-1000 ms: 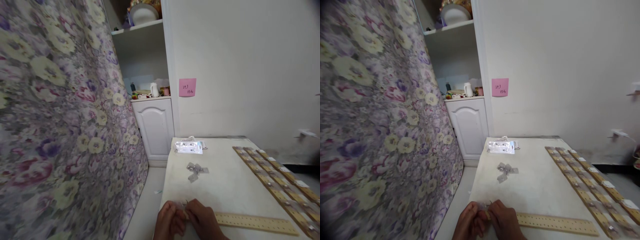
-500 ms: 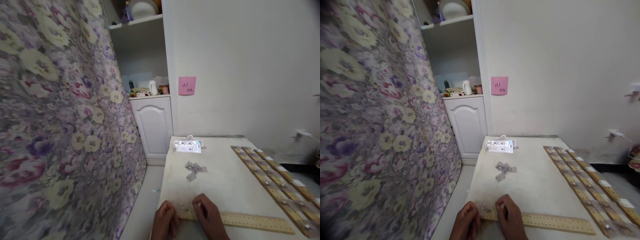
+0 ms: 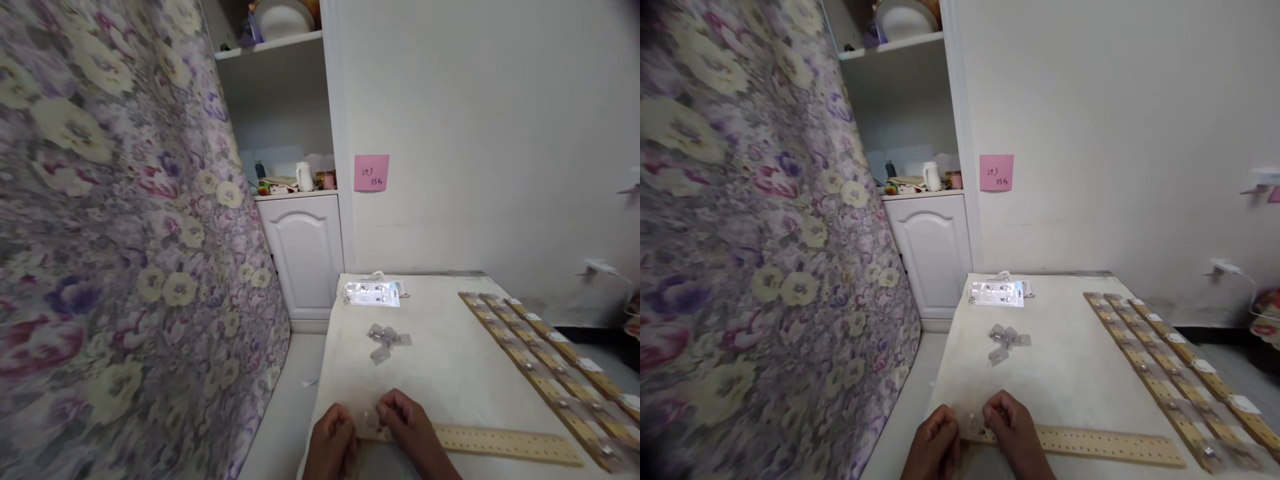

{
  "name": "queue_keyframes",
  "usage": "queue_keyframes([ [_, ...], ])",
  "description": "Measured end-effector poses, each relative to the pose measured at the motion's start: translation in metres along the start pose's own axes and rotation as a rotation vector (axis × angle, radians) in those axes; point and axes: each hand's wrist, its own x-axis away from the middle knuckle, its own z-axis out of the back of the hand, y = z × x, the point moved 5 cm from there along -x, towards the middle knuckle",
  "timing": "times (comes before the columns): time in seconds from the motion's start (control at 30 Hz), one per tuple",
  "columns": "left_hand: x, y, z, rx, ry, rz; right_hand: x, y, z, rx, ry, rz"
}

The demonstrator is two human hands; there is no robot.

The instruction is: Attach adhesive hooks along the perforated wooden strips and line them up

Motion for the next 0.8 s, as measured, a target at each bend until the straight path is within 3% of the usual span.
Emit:
queue_keyframes([
  [0.17, 0.001, 0.003, -0.007, -0.08, -0.058, -0.029, -0.005, -0.003, -0.003, -0.047, -0.048, -0.056],
  [0.43, 0.001, 0.004, -0.002, -0.099, 0.028, -0.019, 0.002, -0.005, -0.012, -0.059, -0.188, -0.043],
  [0.6, -0.001, 0.003, -0.002, -0.15, 0.024, -0.024, -0.001, -0.006, -0.021, -0.112, -0.203, -0.069],
  [0.8, 0.008, 0.001, 0.005, 0.006, 0.013, 0.003, -0.009, -0.001, -0.028, -0.251, -0.184, -0.128],
])
